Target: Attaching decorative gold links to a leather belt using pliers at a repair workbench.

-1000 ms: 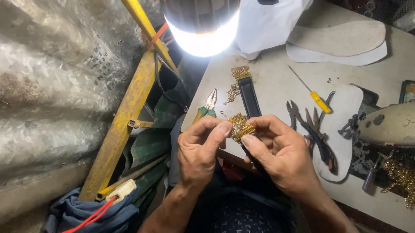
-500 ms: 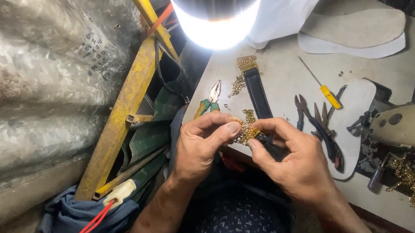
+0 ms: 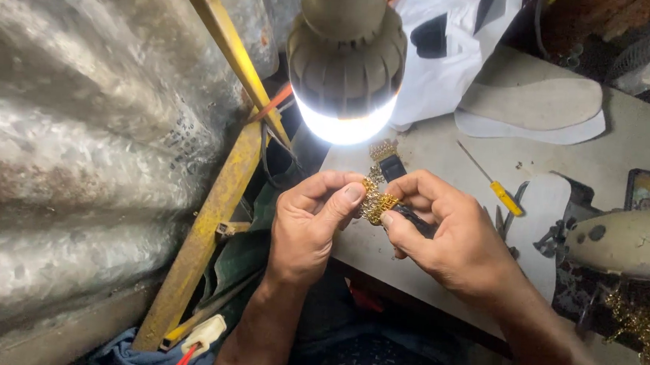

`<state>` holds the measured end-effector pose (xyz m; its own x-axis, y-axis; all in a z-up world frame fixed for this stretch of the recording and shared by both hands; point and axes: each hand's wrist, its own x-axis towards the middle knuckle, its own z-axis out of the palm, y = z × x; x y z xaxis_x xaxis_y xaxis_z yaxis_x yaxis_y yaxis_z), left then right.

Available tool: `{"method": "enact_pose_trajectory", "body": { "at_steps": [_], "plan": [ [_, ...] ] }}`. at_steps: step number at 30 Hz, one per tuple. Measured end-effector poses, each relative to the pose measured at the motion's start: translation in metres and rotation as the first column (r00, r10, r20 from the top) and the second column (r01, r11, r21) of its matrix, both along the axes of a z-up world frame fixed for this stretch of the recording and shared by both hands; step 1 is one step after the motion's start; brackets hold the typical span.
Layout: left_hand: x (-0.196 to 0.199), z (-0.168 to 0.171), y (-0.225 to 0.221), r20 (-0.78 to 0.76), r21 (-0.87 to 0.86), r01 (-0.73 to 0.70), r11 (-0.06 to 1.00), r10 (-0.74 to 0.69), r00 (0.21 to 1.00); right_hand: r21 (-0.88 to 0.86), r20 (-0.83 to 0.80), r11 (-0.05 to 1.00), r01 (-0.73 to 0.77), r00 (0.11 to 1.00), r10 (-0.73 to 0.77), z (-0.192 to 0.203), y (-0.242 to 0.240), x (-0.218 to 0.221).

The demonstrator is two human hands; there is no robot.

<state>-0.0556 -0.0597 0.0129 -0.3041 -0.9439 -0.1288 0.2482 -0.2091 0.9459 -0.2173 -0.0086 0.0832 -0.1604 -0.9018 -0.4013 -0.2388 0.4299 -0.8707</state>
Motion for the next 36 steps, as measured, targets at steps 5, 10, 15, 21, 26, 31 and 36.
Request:
{"method": "enact_pose_trajectory", "body": {
  "at_steps": [5, 10, 15, 21, 26, 31, 36],
  "plan": [
    [-0.008, 0.007, -0.017, -0.165, 0.008, -0.007, 1.0, 0.009, 0.986, 0.085, -0.16, 0.996, 0.027, 0.987, -0.013, 0.01, -0.018, -0.002],
    [-0.01, 0.01, -0.027, -0.193, -0.03, 0.029, 0.999, -0.035, 0.981, 0.061, -0.132, 0.997, 0.056, 0.99, -0.048, 0.005, -0.025, -0.006],
    [-0.009, 0.003, -0.031, -0.224, 0.1, 0.07, 0.992, -0.046, 0.973, 0.006, -0.127, 1.0, 0.013, 0.992, -0.012, -0.003, -0.025, -0.009],
    [-0.003, -0.001, -0.032, -0.165, 0.066, 0.11, 0.992, -0.097, 0.981, 0.044, -0.309, 0.999, 0.007, 0.951, 0.007, 0.003, -0.028, -0.006],
    [-0.003, -0.007, -0.029, -0.089, -0.108, 0.069, 0.992, -0.079, 0.993, 0.064, -0.353, 0.998, -0.021, 0.935, 0.042, 0.001, -0.028, -0.002],
    [0.001, -0.01, -0.028, -0.024, -0.162, 0.067, 0.985, -0.072, 0.997, -0.013, -0.324, 0.999, -0.053, 0.945, 0.046, -0.007, -0.026, -0.003],
    [0.003, -0.009, -0.028, -0.007, -0.312, 0.097, 0.945, -0.105, 0.994, -0.072, -0.185, 0.99, -0.118, 0.977, 0.104, -0.019, -0.022, -0.008]
  ]
}}
